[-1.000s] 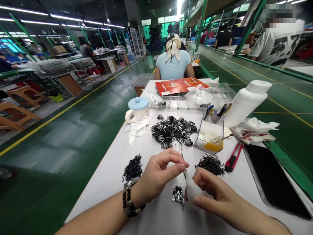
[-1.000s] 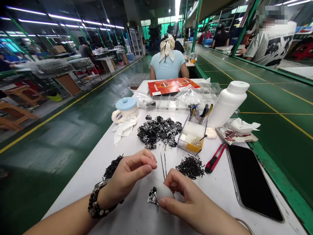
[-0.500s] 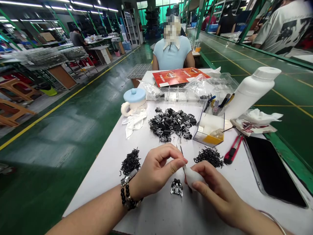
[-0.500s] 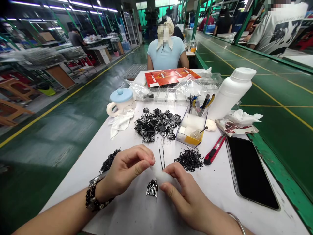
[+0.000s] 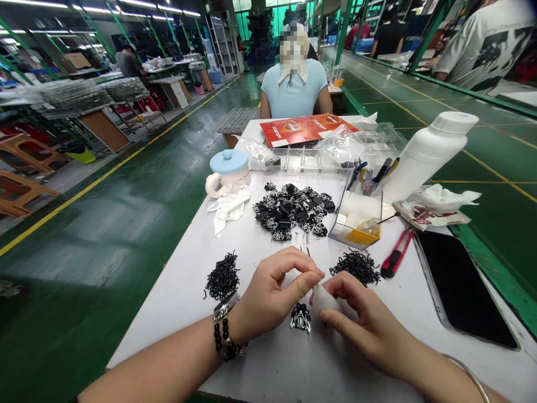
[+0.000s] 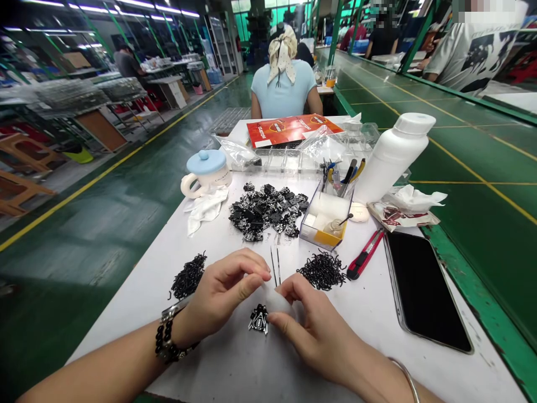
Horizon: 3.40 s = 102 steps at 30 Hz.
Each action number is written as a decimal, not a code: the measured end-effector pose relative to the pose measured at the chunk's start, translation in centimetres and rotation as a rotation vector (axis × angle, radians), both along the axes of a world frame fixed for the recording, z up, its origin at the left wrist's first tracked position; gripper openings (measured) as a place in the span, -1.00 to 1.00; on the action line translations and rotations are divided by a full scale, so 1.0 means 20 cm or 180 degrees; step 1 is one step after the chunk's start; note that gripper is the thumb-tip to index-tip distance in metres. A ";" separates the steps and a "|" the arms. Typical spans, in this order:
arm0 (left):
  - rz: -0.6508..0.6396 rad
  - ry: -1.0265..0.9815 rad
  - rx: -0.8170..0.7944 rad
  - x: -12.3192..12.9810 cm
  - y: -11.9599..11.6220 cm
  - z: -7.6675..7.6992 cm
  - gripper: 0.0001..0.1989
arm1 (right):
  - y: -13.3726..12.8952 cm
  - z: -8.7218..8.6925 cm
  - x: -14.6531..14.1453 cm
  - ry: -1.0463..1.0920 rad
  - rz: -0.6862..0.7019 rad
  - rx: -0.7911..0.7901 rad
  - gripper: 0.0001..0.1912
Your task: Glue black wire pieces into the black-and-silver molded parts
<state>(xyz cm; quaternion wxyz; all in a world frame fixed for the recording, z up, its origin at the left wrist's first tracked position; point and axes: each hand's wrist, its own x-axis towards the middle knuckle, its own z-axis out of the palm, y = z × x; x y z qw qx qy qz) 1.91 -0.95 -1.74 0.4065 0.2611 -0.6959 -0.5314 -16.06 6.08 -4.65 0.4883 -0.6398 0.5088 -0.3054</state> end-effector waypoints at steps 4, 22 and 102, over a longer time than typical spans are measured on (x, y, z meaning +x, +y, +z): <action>-0.0313 -0.0079 -0.0088 0.01 0.02 0.02 -0.87 | -0.03 0.02 -0.01 0.0183 -0.0020 -0.0225 -0.82; 0.0827 -0.0657 -0.0508 0.06 -0.14 0.02 -0.88 | -0.17 -0.02 -0.09 0.0143 -0.1727 -0.0259 -0.61; -0.0471 -0.1518 0.0250 0.13 0.04 0.00 -0.69 | -0.08 0.13 -0.07 -0.2215 -0.2696 0.0221 -0.68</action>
